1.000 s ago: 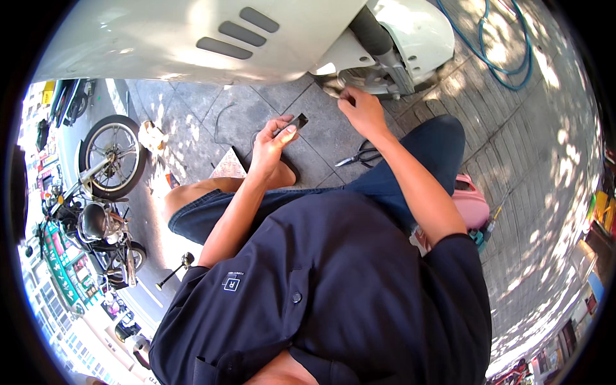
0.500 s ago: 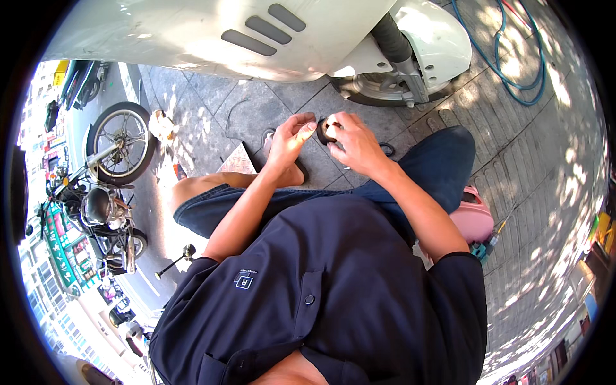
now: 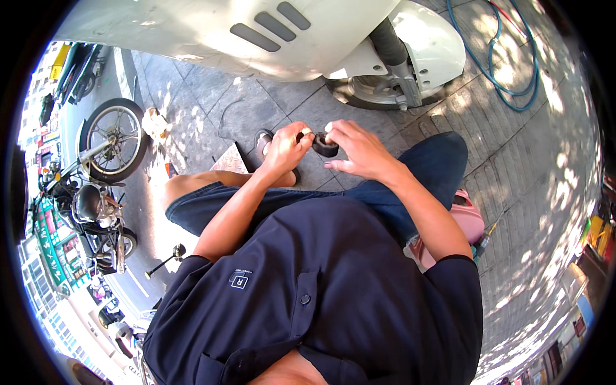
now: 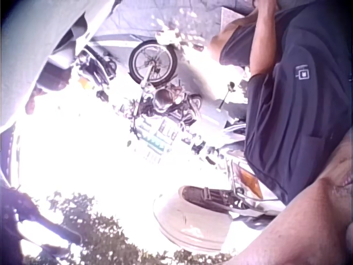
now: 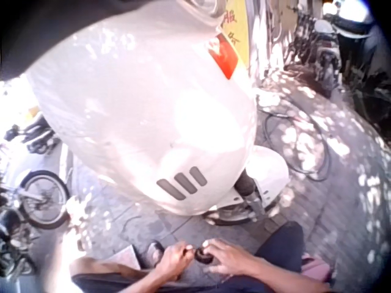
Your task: The person cuts tape with scissors, then wraps and connects wires on an electric scooter handlebar with the tape by hand.
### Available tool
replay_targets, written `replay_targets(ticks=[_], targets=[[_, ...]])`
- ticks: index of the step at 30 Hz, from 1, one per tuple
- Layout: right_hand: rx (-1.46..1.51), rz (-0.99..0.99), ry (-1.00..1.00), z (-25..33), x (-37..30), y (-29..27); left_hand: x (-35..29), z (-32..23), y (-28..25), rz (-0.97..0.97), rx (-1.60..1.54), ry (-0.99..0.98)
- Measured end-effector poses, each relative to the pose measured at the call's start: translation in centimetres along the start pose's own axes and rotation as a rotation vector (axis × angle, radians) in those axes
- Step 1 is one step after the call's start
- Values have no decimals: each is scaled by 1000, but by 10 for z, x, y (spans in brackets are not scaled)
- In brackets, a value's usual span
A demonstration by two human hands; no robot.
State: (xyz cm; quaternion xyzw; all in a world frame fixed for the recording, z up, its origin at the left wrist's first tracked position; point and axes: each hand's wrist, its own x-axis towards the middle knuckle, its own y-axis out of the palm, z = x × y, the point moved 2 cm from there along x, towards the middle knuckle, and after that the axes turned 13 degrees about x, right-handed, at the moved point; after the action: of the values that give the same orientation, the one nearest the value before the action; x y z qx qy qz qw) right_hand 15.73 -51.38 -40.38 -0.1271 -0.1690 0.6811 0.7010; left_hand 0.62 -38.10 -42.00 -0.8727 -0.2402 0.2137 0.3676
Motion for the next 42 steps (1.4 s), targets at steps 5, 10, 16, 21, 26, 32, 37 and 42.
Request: replay_targets(ticks=[5, 10, 16, 21, 26, 32, 37, 42], targets=[[207, -101, 93, -3, 13, -2, 4, 14, 4, 215, -489, -91], [797, -155, 27, -12, 12, -13, 4, -26, -27, 308, -1155, -144], [1786, -218, -18, -12, 22, 29, -1, -57, -48, 236, -1693, -109], [2057, -227, -67, 4, 29, 41, -11, -60, -59, 251, -1832, -10], [2175, -206, -32, -3, 36, 55, -17, -47, -61, 160, -1752, 48], [512, 95, 536, -126, 4, 53, -20, -18, -86, -31, -1034, -174], [-612, 686, 572, -221, -65, 84, -14, 7, -80, -131, -1042, -249], [-825, 603, 666, -204, -62, 107, -22, 24, -81, -198, -1252, -205]])
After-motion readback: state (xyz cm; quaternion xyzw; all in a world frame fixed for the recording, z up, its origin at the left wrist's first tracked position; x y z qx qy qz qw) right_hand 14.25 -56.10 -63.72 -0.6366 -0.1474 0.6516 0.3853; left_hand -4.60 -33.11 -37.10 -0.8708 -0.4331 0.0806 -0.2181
